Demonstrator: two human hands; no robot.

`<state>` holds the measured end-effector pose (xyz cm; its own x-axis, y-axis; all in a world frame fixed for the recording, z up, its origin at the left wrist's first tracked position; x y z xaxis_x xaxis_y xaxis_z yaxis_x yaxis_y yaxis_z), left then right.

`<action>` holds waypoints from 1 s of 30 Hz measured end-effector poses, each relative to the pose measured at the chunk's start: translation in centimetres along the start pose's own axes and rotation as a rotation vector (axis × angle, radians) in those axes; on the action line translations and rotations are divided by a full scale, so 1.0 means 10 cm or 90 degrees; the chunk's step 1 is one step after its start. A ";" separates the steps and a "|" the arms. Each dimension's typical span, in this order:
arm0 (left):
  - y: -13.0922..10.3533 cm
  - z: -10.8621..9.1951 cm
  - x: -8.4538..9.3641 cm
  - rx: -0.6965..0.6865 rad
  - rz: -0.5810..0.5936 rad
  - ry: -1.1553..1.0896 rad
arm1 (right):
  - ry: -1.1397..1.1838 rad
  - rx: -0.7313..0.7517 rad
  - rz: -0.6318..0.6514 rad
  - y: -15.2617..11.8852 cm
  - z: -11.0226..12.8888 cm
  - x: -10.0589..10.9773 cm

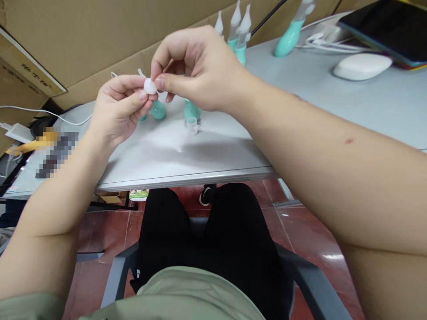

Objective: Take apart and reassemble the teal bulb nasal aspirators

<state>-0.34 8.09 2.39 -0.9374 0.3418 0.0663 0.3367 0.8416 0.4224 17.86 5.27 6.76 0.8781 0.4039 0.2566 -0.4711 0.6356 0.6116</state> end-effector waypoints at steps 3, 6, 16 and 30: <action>-0.02 0.01 -0.05 0.018 0.038 -0.043 | 0.004 -0.027 -0.007 0.00 -0.01 0.00; -0.02 0.03 -0.06 0.047 0.044 -0.049 | -0.005 -0.021 0.002 -0.01 -0.01 0.00; 0.00 0.02 -0.02 -0.037 0.062 -0.037 | -0.032 0.004 -0.001 -0.04 0.01 0.01; 0.00 0.01 -0.03 -0.029 0.093 -0.068 | -0.145 0.048 -0.027 -0.07 0.08 0.04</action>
<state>-0.08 8.06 2.27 -0.8632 0.5037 0.0351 0.4623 0.7604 0.4561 18.62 4.49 7.00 0.8975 0.2133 0.3860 -0.4328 0.5941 0.6780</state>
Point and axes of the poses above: each hand's wrist, its own y-axis towards the middle knuckle, its own x-axis out of the back of the hand, z = x × y, the point moved 7 cm from there along y, towards the middle knuckle, and after that the axes turned 4 degrees about z, right-handed, at the moved point
